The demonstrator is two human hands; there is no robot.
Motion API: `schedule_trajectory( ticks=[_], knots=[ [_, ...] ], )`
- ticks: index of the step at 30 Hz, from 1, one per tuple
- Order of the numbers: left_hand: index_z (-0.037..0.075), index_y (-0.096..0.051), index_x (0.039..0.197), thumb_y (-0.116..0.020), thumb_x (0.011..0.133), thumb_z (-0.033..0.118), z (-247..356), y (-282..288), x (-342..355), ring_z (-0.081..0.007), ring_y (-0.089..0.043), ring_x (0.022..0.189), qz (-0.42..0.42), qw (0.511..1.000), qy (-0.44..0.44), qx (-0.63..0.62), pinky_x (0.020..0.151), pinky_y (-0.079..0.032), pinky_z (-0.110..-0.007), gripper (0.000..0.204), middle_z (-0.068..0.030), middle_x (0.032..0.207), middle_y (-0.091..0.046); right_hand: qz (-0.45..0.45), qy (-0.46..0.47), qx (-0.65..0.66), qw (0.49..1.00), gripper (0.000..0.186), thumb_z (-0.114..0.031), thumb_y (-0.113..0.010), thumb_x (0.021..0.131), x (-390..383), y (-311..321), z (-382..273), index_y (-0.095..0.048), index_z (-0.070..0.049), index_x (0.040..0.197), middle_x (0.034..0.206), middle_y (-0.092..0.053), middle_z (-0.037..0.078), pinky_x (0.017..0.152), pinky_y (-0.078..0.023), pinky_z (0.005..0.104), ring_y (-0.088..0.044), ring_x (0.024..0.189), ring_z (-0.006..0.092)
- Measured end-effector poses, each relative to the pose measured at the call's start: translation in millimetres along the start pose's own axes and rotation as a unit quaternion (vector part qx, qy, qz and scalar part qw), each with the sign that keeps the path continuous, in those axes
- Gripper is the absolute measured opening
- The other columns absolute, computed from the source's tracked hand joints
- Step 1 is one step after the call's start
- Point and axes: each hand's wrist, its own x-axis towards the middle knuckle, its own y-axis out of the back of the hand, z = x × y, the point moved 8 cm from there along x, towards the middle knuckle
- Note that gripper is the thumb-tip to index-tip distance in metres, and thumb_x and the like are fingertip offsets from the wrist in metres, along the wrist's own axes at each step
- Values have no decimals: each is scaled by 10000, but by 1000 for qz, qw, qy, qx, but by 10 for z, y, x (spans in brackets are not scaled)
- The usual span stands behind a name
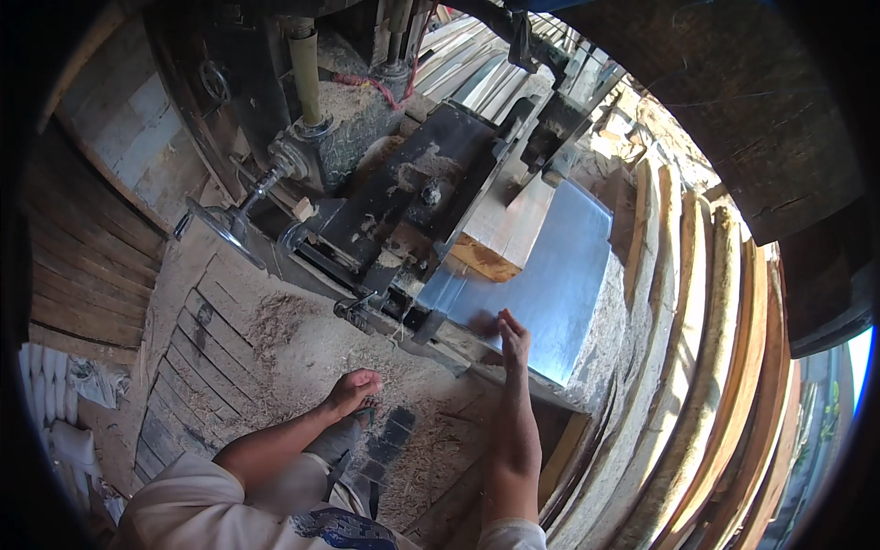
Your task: The person saws long pieces of wood using a large industrial table saw. They measure the wood with a tape measure, adjust the saw machine controls, and feed the wood through the blade by hand.
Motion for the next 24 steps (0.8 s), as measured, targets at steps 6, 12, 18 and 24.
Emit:
schedule_trajectory(
  ticks=[6,12,18,24],
  knots=[
    [2,-618,1116,-711,815,334,239,580,65,-174,-643,992,44,978,-79,186,866,-504,-290,457,-129,1108,-660,147,-29,174,973,417,-128,-654,903,-1444,30,1095,-547,51,1265,1125,-646,123,871,-526,313,-645,1000,207],
    [-9,-666,740,-626,847,433,3108,1307,-31,-280,-664,732,335,745,-195,543,692,-516,-430,456,-154,694,-643,194,-164,126,959,350,-164,-669,890,-3031,-198,1935,-630,66,1150,971,-686,111,802,-535,299,-666,892,172],
    [-12,-570,564,-593,859,468,1798,1435,357,-188,-516,445,227,852,-223,417,473,-361,-418,565,-124,489,-508,260,-90,95,957,347,-208,-693,882,-3295,-115,1384,-653,47,1114,903,-694,74,736,-525,271,-650,802,135],
    [48,-473,1327,-593,865,571,1140,-723,686,-185,-569,1100,-45,978,-128,161,898,-445,-375,708,-81,1171,-594,318,7,189,929,300,-150,-632,926,-3168,-179,727,-632,41,1157,1030,-680,69,854,-483,260,-621,927,124]
  ],
)
